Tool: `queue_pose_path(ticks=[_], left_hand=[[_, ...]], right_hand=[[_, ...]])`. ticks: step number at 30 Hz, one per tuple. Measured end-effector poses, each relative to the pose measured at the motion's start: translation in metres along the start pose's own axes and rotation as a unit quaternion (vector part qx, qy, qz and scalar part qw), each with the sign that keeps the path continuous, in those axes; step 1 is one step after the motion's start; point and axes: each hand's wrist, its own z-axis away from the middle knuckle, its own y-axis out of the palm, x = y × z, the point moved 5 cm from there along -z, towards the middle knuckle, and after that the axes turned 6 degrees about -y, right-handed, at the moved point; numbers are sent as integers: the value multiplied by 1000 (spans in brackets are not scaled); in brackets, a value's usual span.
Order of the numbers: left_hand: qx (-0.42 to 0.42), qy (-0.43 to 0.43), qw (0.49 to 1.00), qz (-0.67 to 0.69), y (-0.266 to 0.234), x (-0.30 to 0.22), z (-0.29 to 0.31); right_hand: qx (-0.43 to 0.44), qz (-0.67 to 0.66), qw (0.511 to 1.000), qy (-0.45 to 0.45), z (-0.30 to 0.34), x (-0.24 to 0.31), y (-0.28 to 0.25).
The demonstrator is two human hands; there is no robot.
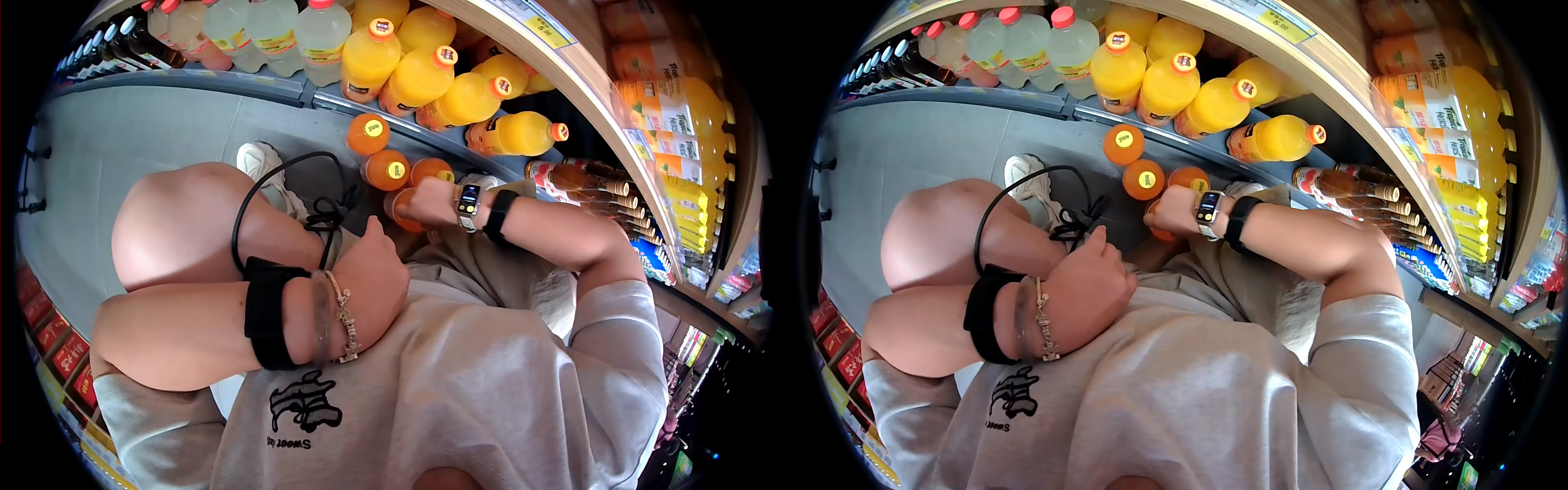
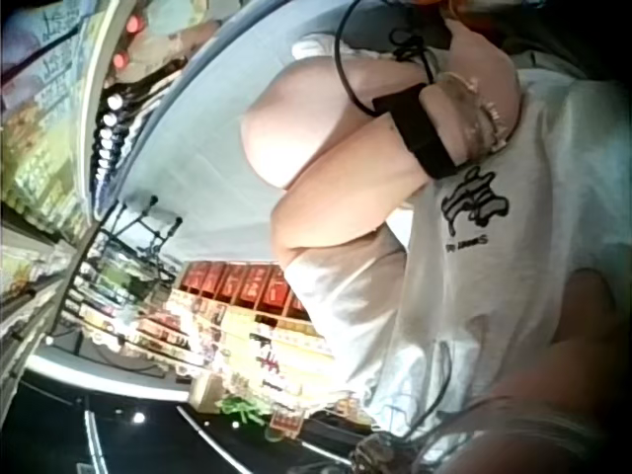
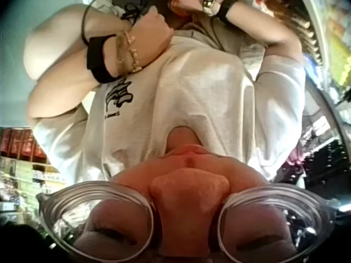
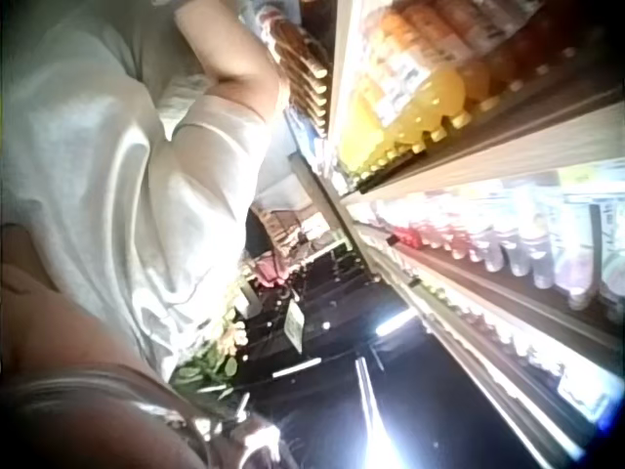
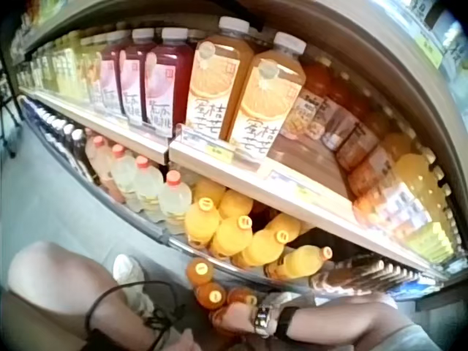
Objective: The person takes orange beverage bottles from a lower shelf and places them onto an upper shelf.
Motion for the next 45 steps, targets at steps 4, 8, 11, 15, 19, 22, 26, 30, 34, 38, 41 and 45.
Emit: queue_pose_path(ticks=[4,8,11,15,19,22,26,30,34,38,41,45], left_hand=[[-11,-2,1000,18,-2,-1,-3],[-8,-5,1000,17,-2,1,-2],[-8,-12,999,31,-3,2,-2],[-1,-14,1000,21,-3,0,-1],[7,-5,1000,10,-3,0,-2],[6,-2,1000,-7,-5,0,-2],[-7,-6,1000,-11,-7,0,-3],[-22,-7,1000,-20,-8,1,-5],[-19,-11,1000,-16,-8,2,-5],[-30,-12,999,-12,-8,3,-6],[-33,-15,999,-2,-8,3,-7],[-32,-12,999,-7,-7,1,-8]], right_hand=[[9,3,1000,30,-7,-8,18],[25,-8,999,44,-15,-9,26],[14,-83,994,77,-11,-12,28],[-37,-60,990,124,0,-43,19],[-47,-73,949,304,29,-74,20],[-7,-166,924,346,29,-75,35],[-1,-156,923,351,26,-80,38],[-17,-117,929,351,29,-88,40],[33,-61,926,370,33,-109,54],[50,-72,918,386,32,-122,58],[-19,10,941,337,16,-101,37],[-184,-67,962,192,-12,-50,3]])
